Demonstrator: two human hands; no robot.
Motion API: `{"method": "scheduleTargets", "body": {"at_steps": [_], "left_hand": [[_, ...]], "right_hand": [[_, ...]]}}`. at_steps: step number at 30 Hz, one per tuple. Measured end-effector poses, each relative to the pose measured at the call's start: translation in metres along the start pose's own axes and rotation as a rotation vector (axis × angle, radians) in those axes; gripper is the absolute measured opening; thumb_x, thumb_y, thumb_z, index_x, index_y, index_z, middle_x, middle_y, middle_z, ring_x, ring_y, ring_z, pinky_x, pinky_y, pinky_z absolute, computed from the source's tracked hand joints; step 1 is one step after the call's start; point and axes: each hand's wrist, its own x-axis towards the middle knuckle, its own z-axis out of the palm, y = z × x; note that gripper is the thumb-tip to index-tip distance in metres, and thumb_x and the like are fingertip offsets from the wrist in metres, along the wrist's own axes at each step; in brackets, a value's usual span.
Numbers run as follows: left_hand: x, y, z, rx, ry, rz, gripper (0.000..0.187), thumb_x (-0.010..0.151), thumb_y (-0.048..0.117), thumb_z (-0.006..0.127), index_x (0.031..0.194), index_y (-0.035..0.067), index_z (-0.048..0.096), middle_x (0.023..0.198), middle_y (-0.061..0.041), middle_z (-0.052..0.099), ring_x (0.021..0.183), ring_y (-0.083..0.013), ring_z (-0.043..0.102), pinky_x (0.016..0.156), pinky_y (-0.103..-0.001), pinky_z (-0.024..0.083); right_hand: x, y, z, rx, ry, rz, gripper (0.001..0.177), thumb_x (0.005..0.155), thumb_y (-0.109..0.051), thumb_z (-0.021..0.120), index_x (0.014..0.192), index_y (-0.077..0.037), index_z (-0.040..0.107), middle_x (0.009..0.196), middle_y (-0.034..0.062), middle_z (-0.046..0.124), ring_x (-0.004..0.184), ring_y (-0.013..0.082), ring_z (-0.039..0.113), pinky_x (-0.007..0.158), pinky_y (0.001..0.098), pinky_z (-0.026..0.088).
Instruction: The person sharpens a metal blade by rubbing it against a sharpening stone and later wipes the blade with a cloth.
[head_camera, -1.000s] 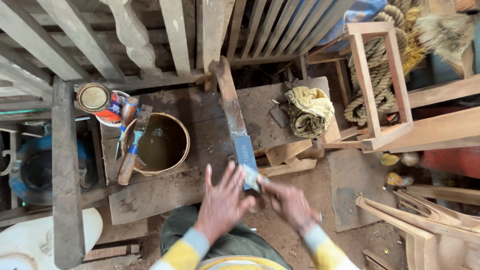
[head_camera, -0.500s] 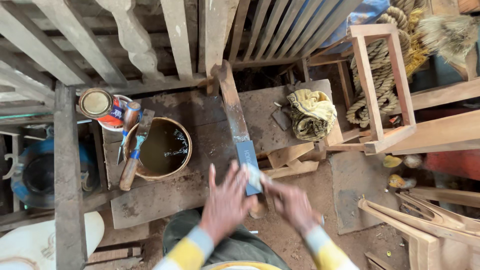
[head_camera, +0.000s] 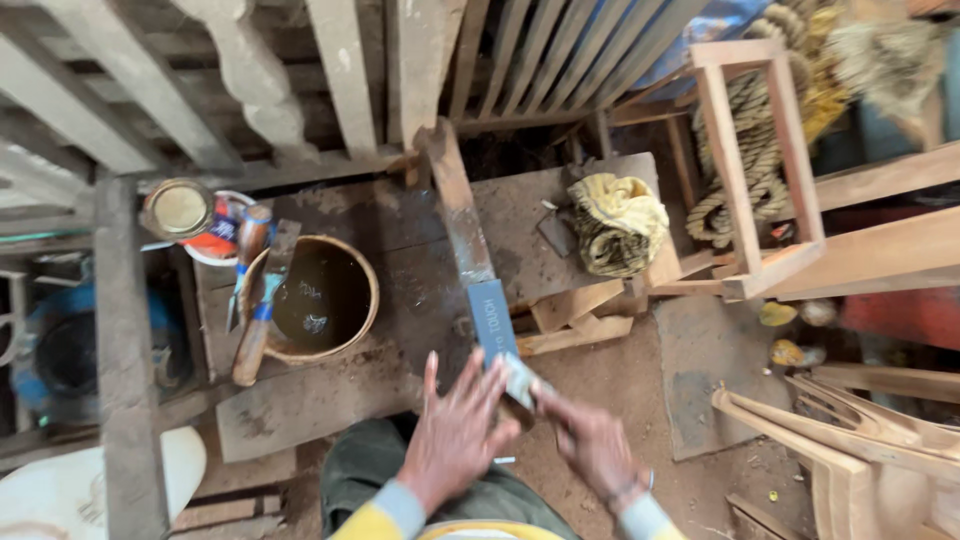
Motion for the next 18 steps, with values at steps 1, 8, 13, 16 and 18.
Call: {"method": "scheduleTargets", "body": {"at_steps": [1,8,13,16,18], "left_hand": [[0.007,-0.007,-0.002,0.016,-0.037,-0.017,0.072,0.106,0.059,0.022,0.152,0.008,0.042,0.161,-0.006,0.04,0.154,-0.0262,0.026,0.12,-0.07,0.001],[0.13,-0.089,-0.05,0.005,0.022,-0.252,0.072,0.103,0.053,0.032,0.159,0.007,0.027,0.164,-0.008,0.031,0.153,-0.0313,0.02,0.116,-0.07,0.003],[0.112,-0.072,-0.098,-0.658,0.314,-0.431,0.083,0.09,0.043,0.068,0.157,0.004,0.037,0.153,-0.018,0.051,0.145,-0.0299,0.049,0.119,-0.041,0.041],[0.093,-0.048,-0.125,-0.734,0.305,-0.238,0.083,0.088,0.038,0.078,0.152,-0.002,0.042,0.153,-0.023,0.052,0.145,-0.034,0.049,0.116,-0.039,0.039],[0.089,-0.036,-0.142,-0.675,0.283,-0.185,0.083,0.086,0.039,0.078,0.15,-0.001,0.045,0.153,-0.023,0.052,0.145,-0.0345,0.048,0.116,-0.04,0.038]], "right_hand": [[0.011,0.0,0.004,0.044,0.053,-0.116,0.047,0.086,-0.008,0.065,0.129,-0.025,0.071,0.105,0.0151,0.078,0.093,0.0318,0.077,0.077,0.0413,0.062],[0.169,-0.03,-0.012,0.558,-0.002,-0.058,0.04,0.106,-0.023,0.064,0.146,-0.02,0.064,0.083,0.0037,0.062,0.066,0.0144,0.058,0.057,0.03,0.048],[0.103,-0.052,-0.038,1.515,-0.38,0.273,0.043,0.104,-0.031,0.056,0.146,-0.023,0.056,0.069,-0.0053,0.051,0.052,0.0063,0.048,0.046,0.0233,0.043],[0.069,-0.063,-0.039,1.726,-0.564,0.216,0.038,0.107,-0.04,0.048,0.141,-0.024,0.051,0.074,-0.0039,0.054,0.053,0.0066,0.048,0.047,0.0231,0.043],[0.054,-0.067,-0.036,1.829,-0.623,0.243,0.038,0.105,-0.044,0.043,0.139,-0.028,0.05,0.073,-0.0036,0.052,0.055,0.0072,0.048,0.048,0.0233,0.043]]}}
